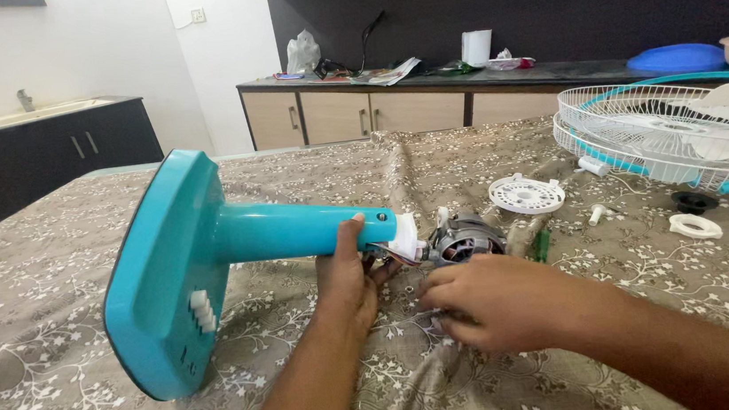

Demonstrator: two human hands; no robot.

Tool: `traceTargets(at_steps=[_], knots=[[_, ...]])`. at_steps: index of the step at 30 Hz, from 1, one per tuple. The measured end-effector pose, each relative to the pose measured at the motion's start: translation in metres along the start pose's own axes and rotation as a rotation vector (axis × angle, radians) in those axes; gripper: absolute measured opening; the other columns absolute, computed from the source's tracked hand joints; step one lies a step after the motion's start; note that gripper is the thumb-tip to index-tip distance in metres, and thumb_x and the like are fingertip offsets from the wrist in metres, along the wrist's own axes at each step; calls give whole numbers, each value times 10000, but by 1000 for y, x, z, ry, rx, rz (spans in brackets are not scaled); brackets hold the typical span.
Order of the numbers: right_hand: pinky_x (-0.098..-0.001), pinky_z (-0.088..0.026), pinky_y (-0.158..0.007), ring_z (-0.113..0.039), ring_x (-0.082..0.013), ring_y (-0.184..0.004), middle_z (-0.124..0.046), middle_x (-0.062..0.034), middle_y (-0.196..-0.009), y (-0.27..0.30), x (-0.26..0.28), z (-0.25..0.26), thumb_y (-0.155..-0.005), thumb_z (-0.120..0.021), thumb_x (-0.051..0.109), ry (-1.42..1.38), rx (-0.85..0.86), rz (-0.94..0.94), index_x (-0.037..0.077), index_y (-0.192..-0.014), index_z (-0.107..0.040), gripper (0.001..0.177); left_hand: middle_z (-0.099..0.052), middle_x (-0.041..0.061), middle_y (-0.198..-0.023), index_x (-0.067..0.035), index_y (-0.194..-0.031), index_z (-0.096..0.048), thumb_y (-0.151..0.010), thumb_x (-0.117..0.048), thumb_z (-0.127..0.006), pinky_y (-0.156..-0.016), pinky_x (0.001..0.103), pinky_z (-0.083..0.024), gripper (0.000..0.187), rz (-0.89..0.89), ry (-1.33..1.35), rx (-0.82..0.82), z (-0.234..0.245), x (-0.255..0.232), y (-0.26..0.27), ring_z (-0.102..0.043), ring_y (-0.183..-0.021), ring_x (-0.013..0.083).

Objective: The person reassembles an electric fan by connecting the motor to the fan stand, securing it with a screwdriver, and attaching the rear fan cage. The person uses a screwdriver to tighten screws and aligns components by hand.

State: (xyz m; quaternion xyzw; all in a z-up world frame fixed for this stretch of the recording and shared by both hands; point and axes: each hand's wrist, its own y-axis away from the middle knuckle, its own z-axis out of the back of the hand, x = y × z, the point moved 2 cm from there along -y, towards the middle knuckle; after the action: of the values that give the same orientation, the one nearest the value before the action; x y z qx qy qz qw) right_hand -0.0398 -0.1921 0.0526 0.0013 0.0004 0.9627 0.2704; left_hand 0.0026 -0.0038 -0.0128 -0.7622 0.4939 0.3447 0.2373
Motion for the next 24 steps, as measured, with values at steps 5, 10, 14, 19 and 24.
traceTargets(at_steps=[5, 10, 14, 19, 24], knots=[[-499, -527, -954, -665, -333, -1093, -666, -117, -1199, -17, 12, 0, -955, -603, 293, -14, 209, -178, 80, -1243, -600, 358, -593, 98, -1164, -117, -1269, -504, -810, -334, -725, -765, 482, -650, 554, -48, 15, 125, 3, -1, 2, -651, -1046, 262], [-482, -587, -838, -723, -329, -997, -710, -156, -1111, -39, 12, -26, -883, -592, 95, 31, 48, -172, 43, -1157, -610, 279, -581, 91, -1159, -113, -1273, -502, -793, -322, -743, -753, 477, -639, 576, -66, 40, 171, 4, -5, 5, -648, -1047, 257], [-482, -589, -788, -720, -333, -966, -718, -170, -1014, -46, 6, -49, -846, -641, 72, 169, -46, -76, 30, -979, -680, 145, -588, 89, -1139, -115, -1250, -523, -767, -314, -734, -778, 495, -626, 564, -60, 57, 182, 4, -5, 6, -640, -1047, 241], [-465, -600, -741, -739, -326, -882, -726, -158, -903, -37, 4, -48, -863, -629, 59, 114, -85, -118, 47, -927, -692, 90, -609, 83, -1071, -94, -1170, -574, -770, -306, -716, -811, 524, -591, 474, -35, 64, 215, 9, -3, 3, -636, -1035, 236], [-481, -585, -714, -738, -342, -835, -717, -155, -888, -18, 17, -29, -879, -627, 81, 14, -173, -106, 110, -1048, -752, 212, -605, 79, -1040, -87, -1138, -586, -785, -315, -701, -788, 500, -543, 435, 8, 61, 201, 13, 2, -6, -632, -1011, 239]])
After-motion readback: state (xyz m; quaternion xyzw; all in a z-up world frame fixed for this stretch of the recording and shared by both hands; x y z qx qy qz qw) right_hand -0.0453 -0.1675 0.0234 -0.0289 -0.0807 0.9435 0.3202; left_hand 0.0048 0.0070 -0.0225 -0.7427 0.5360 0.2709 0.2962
